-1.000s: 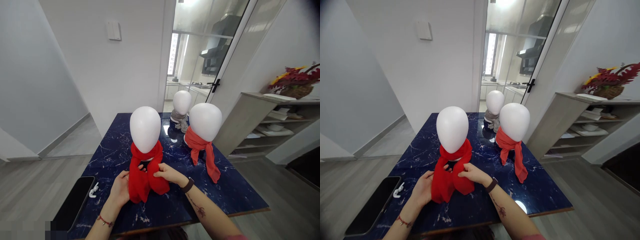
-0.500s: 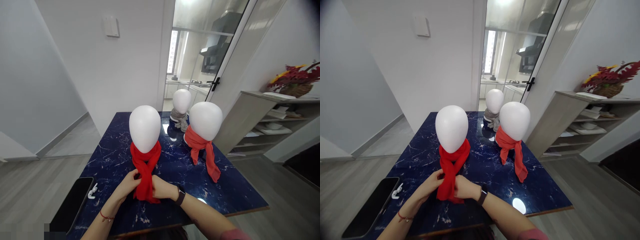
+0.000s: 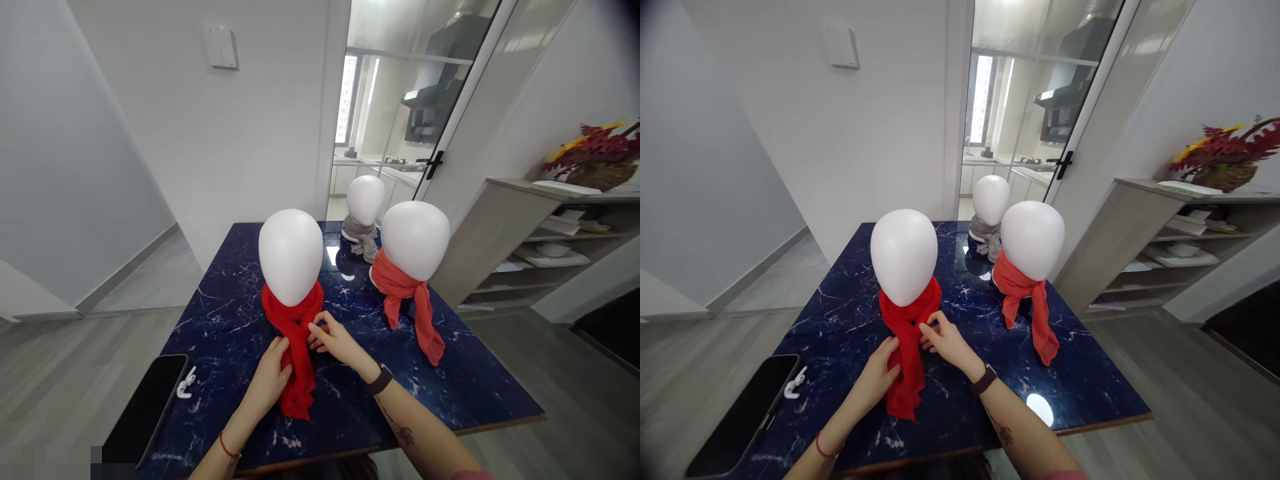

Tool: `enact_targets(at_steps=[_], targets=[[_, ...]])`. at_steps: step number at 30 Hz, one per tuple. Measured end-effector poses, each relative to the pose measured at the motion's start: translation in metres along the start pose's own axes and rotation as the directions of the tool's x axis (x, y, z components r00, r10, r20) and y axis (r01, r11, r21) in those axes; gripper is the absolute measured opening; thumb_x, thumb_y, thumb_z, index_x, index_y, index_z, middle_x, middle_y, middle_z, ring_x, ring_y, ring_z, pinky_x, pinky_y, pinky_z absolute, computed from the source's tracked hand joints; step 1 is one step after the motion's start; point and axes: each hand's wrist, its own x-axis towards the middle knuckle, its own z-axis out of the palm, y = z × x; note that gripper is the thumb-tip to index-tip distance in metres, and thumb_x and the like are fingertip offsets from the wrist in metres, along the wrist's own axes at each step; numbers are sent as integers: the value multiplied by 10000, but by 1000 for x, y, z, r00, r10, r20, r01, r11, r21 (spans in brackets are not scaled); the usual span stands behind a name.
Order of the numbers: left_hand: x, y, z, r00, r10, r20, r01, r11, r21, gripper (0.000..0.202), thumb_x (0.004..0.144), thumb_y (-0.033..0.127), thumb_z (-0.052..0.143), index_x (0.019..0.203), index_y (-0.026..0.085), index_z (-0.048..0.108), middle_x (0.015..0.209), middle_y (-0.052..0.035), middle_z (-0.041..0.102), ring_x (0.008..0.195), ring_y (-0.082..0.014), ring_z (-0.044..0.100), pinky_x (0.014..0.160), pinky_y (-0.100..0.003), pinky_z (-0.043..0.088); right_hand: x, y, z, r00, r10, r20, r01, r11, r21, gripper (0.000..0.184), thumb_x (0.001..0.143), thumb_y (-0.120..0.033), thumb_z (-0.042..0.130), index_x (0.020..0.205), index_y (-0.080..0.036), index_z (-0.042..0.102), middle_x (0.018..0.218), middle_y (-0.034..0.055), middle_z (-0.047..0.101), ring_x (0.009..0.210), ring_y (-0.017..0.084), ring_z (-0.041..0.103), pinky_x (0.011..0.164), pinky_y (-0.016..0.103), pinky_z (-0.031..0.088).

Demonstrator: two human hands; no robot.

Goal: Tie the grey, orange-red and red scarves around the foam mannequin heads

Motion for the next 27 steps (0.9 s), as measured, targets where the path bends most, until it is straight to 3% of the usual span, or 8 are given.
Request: enact_targets(at_steps=[4,7,9,12,17,21,24,27], targets=[[-5,6,0,999,29,19,-30,999,38,362,656,41,517,940,214,661,973,-75,604,950,-243,569,912,-374,424,-8,-5,23,983,-182,22,183,979,-92,368,758,-383,662,1028,-218,476,778,-31,576,660,110,511,630,231,395],[-4,4,-8,999,-18,-51,19,1000,19,395,671,84,577,1043,213,601,1027,-78,619,965,-243,589,904,-368,427,-11,-9,25,975,-208,80,209,978,-8,286,780,-273,606,1026,-215,472,789,-37,567,655,100,488,613,215,373],[-2,0,-15,991,-94,-95,97,995,20,400,672,127,608,1061,206,558,986,-69,631,863,-231,622,822,-355,460,-10,-9,22,970,-235,68,235,972,3,177,789,-221,550,956,-203,494,786,-33,566,670,100,490,632,213,370],[3,-5,-25,978,-149,-144,155,988,26,351,660,141,602,1002,202,551,905,-45,632,785,-220,628,757,-337,465,-7,-5,17,962,-273,-7,271,957,-104,80,768,-170,498,842,-188,523,745,-36,540,651,96,462,643,217,350],[7,-6,-34,965,-133,-226,149,987,52,348,568,89,623,900,195,618,899,-43,631,888,-238,597,862,-351,417,-2,2,16,943,-270,-197,244,959,-146,57,740,-168,442,770,-192,484,665,-46,454,590,97,377,582,221,302],[6,-7,-40,966,-243,-88,248,967,52,452,532,168,739,972,173,637,898,-58,641,850,-246,603,815,-359,445,2,-1,17,935,-143,-324,210,960,184,42,712,-228,451,744,-201,446,685,-30,458,652,120,432,629,227,358],[4,-8,-44,946,-304,110,310,950,-35,551,506,171,779,1035,164,626,919,-68,663,825,-236,621,766,-333,467,3,-6,20,970,26,-243,117,825,554,151,682,-280,519,803,-212,459,718,-27,504,669,126,488,654,236,409],[2,-5,-48,913,-306,268,348,929,-125,616,505,126,776,1097,177,611,1000,-80,684,898,-240,631,796,-322,471,6,-7,23,975,131,-180,38,698,715,260,633,-285,591,859,-219,482,756,-22,556,668,129,525,656,247,440]])
